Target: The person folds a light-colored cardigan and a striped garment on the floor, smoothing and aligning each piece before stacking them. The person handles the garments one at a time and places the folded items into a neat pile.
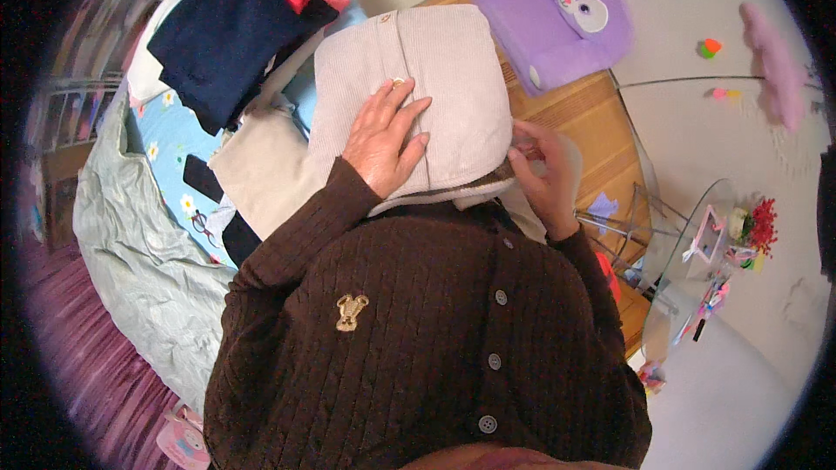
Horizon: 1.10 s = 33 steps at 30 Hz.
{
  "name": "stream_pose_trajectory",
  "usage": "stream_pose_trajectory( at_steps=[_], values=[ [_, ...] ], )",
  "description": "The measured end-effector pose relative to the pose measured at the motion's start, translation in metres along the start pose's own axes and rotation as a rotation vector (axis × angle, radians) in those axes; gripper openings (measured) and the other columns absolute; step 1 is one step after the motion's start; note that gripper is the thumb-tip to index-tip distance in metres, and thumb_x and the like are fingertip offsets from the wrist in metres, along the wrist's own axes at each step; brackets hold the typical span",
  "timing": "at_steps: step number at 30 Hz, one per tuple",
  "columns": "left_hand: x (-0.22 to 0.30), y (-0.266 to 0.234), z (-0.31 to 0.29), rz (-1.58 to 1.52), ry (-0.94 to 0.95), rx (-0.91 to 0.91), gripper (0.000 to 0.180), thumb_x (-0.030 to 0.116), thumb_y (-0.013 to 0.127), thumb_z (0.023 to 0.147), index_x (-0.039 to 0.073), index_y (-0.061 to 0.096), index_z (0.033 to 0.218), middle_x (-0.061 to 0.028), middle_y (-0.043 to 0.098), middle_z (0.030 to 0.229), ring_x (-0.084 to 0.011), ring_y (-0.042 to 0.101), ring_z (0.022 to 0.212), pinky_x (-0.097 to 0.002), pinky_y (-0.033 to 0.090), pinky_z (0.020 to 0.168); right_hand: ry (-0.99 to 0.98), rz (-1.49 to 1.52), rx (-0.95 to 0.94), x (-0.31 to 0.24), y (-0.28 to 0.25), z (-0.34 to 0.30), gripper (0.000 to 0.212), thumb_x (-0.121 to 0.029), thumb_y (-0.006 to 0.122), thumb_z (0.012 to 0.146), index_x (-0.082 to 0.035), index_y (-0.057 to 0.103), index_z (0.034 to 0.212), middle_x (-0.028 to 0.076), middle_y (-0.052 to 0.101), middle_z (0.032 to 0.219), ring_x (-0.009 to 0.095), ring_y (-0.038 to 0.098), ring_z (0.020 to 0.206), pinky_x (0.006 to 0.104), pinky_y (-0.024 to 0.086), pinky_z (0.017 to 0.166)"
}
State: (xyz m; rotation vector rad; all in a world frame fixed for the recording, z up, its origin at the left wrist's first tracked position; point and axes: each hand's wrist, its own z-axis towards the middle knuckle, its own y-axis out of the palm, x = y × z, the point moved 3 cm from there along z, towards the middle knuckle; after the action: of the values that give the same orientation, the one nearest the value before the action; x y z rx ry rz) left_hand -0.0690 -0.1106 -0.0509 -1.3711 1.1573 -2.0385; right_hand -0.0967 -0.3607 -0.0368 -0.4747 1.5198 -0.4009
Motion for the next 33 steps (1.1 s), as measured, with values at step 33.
stream_pose_trajectory(
  at_steps=[33],
  values=[
    [0.005, 0.002, -0.038, -0.271, 0.168, -0.435, 0.041, 0.003, 0.057, 0.080, 0.021, 0.060, 0.117, -0.0056, 0.050, 0.137, -0.0270, 0.039, 0.135, -0.0497, 0.025, 0.112, -0.756, -0.574, -0.284, -0.054, 0.097, 0.074, 0.041, -0.027, 0.057, 0.090, -0.015, 0.055, 0.129, 0.011, 0.046, 0.140, 0.033, 0.042, 0.129, 0.0492, 0.029, 0.108]
  ],
)
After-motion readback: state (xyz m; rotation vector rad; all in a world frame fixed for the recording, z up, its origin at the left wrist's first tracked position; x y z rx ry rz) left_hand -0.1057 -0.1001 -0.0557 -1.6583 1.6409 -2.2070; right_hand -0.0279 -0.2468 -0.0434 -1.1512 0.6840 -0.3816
